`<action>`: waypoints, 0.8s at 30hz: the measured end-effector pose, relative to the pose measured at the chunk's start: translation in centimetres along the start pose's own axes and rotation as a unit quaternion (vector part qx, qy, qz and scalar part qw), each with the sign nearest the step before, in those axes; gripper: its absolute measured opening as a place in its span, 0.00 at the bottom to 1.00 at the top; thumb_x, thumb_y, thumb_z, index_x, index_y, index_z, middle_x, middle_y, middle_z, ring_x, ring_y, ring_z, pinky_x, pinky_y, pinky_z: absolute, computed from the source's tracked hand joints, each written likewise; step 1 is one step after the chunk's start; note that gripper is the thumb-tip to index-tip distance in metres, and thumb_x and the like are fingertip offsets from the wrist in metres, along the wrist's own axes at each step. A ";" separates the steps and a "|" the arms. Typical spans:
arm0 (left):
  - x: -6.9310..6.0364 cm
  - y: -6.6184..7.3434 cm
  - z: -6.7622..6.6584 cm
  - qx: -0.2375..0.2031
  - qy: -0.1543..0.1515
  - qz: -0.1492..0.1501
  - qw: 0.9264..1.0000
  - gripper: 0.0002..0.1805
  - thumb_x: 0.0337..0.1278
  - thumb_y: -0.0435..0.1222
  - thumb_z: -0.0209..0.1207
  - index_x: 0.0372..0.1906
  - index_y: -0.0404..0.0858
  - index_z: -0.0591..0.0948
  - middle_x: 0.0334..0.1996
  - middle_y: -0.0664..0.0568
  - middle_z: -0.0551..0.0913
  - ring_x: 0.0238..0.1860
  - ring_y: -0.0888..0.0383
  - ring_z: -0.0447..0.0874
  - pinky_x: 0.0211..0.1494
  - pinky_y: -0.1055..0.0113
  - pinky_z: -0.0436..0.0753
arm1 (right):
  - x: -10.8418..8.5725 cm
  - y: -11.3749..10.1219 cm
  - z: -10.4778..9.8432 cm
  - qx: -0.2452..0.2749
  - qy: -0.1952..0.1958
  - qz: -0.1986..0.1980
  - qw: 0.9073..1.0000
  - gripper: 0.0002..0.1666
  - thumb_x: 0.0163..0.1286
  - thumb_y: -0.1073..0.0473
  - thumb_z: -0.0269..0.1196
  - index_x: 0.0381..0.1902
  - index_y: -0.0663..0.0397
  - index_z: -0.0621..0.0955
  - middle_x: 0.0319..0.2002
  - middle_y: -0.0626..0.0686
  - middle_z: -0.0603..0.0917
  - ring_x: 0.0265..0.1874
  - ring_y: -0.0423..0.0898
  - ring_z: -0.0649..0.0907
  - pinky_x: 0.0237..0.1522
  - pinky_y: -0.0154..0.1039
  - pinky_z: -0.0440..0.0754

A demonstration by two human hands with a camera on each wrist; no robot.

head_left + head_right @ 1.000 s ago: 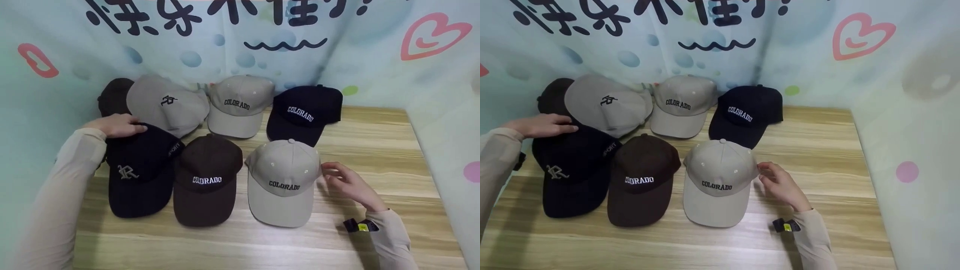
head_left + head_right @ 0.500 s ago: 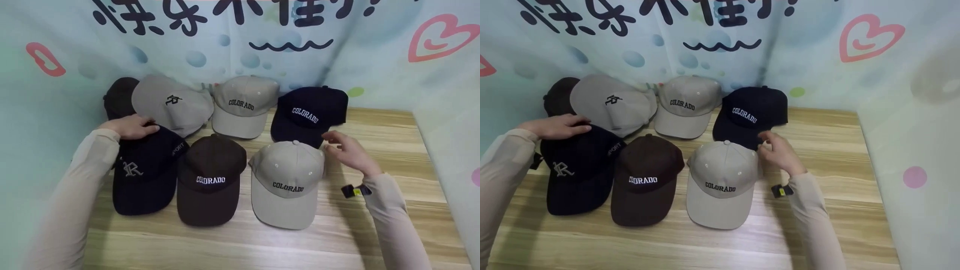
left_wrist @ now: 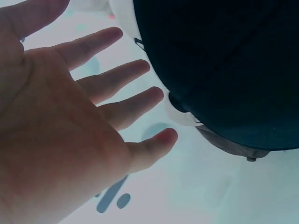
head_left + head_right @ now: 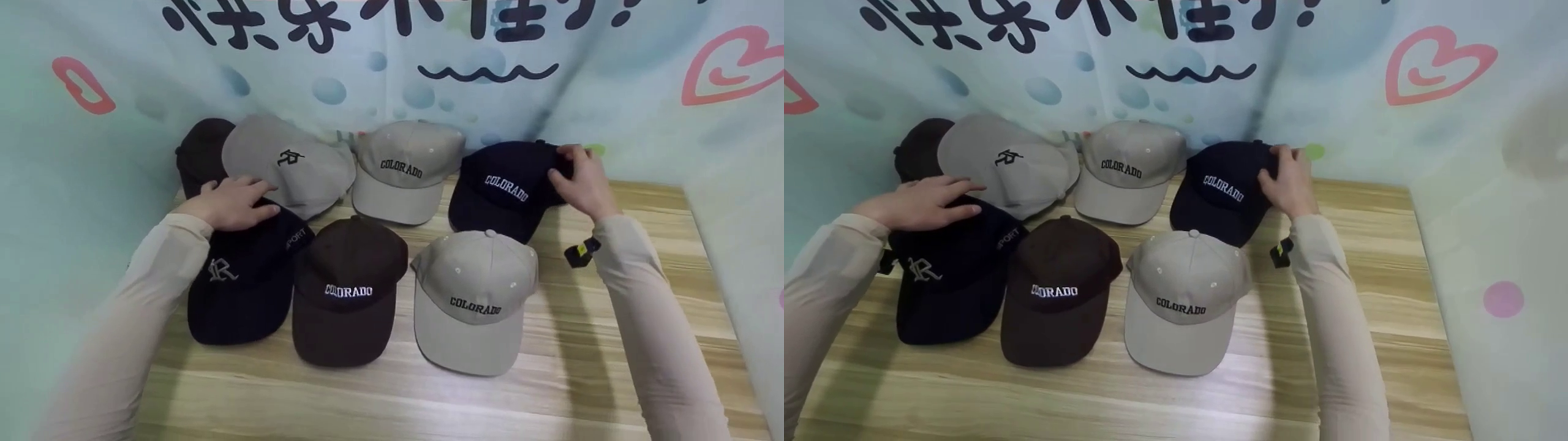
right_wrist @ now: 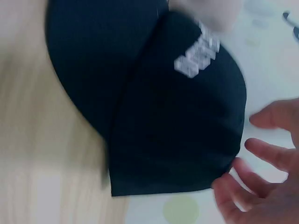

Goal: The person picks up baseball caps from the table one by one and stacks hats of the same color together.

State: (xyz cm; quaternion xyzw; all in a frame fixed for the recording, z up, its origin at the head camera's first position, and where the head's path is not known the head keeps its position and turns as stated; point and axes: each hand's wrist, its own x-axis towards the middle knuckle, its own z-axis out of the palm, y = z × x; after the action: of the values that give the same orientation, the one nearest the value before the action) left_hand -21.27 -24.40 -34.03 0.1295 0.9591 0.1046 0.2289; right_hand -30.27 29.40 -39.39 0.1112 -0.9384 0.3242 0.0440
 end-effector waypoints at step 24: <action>-1.8 2.8 2.1 0.005 0.031 0.055 0.998 0.27 0.73 0.47 0.48 0.67 0.35 0.68 0.67 0.33 0.62 0.68 0.33 0.53 0.62 0.30 0.48 | 3.6 -3.3 0.1 0.133 -0.046 0.148 0.979 0.30 0.61 0.58 0.69 0.53 0.59 0.65 0.52 0.56 0.68 0.50 0.48 0.70 0.50 0.37 0.70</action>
State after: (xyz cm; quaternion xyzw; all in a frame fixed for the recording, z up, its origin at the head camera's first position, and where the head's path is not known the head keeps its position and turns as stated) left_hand -18.21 -21.96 -34.36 0.1804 0.9577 0.1159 0.1921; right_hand -32.95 26.17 -36.99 -0.0091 -0.8942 0.4432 -0.0624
